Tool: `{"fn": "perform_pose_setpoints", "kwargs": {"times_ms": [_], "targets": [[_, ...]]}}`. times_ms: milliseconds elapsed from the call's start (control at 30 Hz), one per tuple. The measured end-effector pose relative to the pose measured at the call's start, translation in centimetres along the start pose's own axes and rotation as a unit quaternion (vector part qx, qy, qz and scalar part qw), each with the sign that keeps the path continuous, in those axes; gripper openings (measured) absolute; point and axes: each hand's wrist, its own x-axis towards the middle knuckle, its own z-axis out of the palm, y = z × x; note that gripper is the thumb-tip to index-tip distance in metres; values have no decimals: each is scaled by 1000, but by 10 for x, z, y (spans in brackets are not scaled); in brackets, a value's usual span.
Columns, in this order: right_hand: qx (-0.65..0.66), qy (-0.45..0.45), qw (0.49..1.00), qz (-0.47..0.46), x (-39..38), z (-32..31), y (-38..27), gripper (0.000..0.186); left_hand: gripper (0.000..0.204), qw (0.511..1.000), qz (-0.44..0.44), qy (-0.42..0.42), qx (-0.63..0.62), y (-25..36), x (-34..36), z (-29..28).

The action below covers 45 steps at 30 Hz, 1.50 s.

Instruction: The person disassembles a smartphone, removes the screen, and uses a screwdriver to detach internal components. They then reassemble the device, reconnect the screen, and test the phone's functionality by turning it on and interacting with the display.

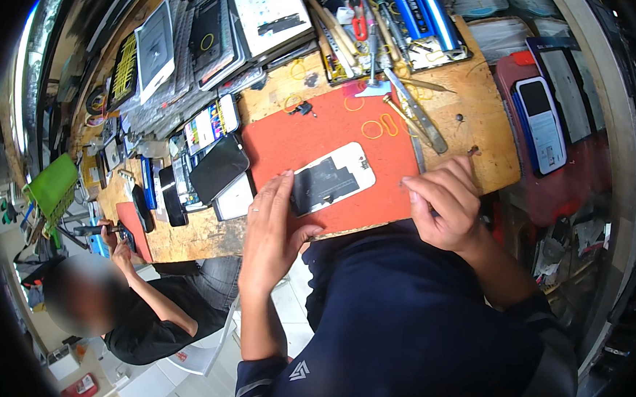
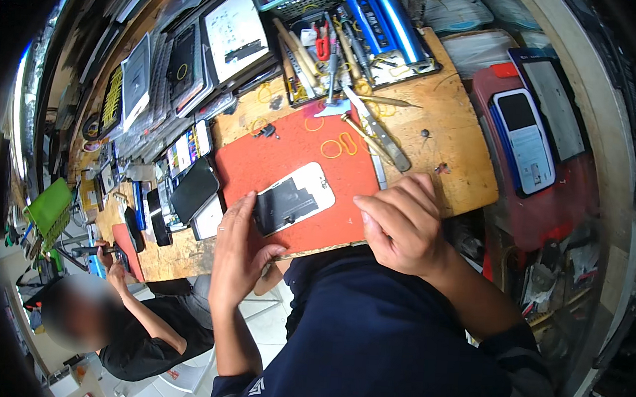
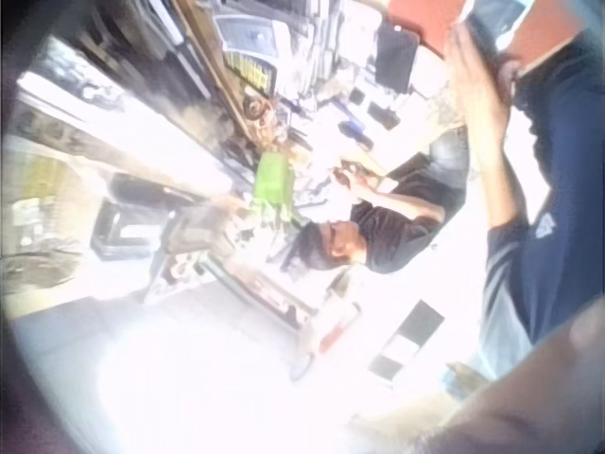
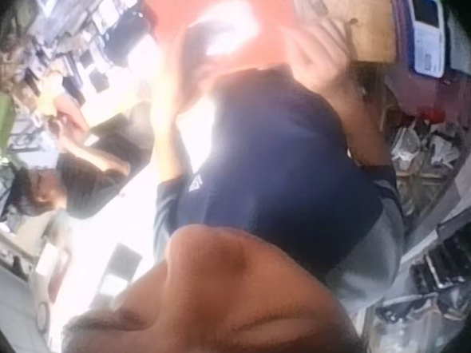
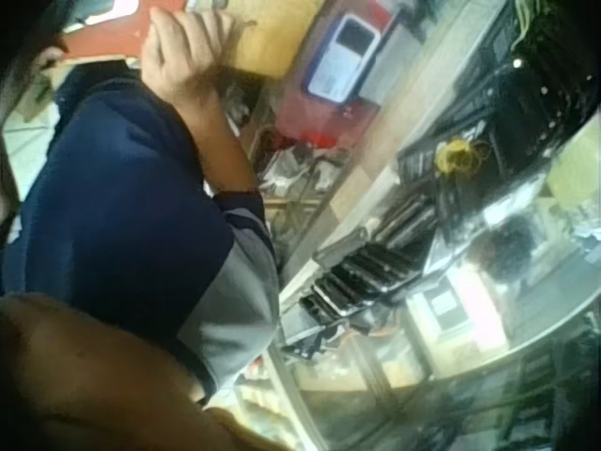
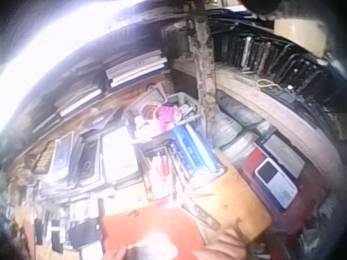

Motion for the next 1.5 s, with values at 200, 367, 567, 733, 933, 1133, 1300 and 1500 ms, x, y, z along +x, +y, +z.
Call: {"fn": "perform_pose_setpoints", "kwargs": {"times_ms": [200, 367, 567, 733, 933, 1133, 1300, 1500], "targets": [[7, -13, 1000, -11, 4, 12, -13, 31, 128, 999, 3, 26, -26, -11, -11, 12], [37, -13, 995, 90, 1, 11, -36, 21, 125, 984, 17, 158, -86, -3, -12, 27], [354, -109, 874, 314, -3, 29, -68, 19, 126, 946, 57, 283, -148, 7, -16, 45], [539, -97, 731, 408, 12, 39, -71, 20, 139, 911, 147, 305, -234, 28, -7, 51], [471, -95, 775, 410, 25, 30, -69, 18, 96, 726, -67, 203, -654, 36, -15, 33], [293, -90, 919, 247, 29, 20, -79, 11, 51, 682, -66, 160, -711, 27, -12, 34], [296, -83, 920, 242, 34, 19, -82, 12, 51, 668, -48, 161, -725, 29, -13, 29], [462, -115, 764, 435, 35, 13, -78, 16, 53, 664, -44, 160, -729, 34, -12, 29]]}}
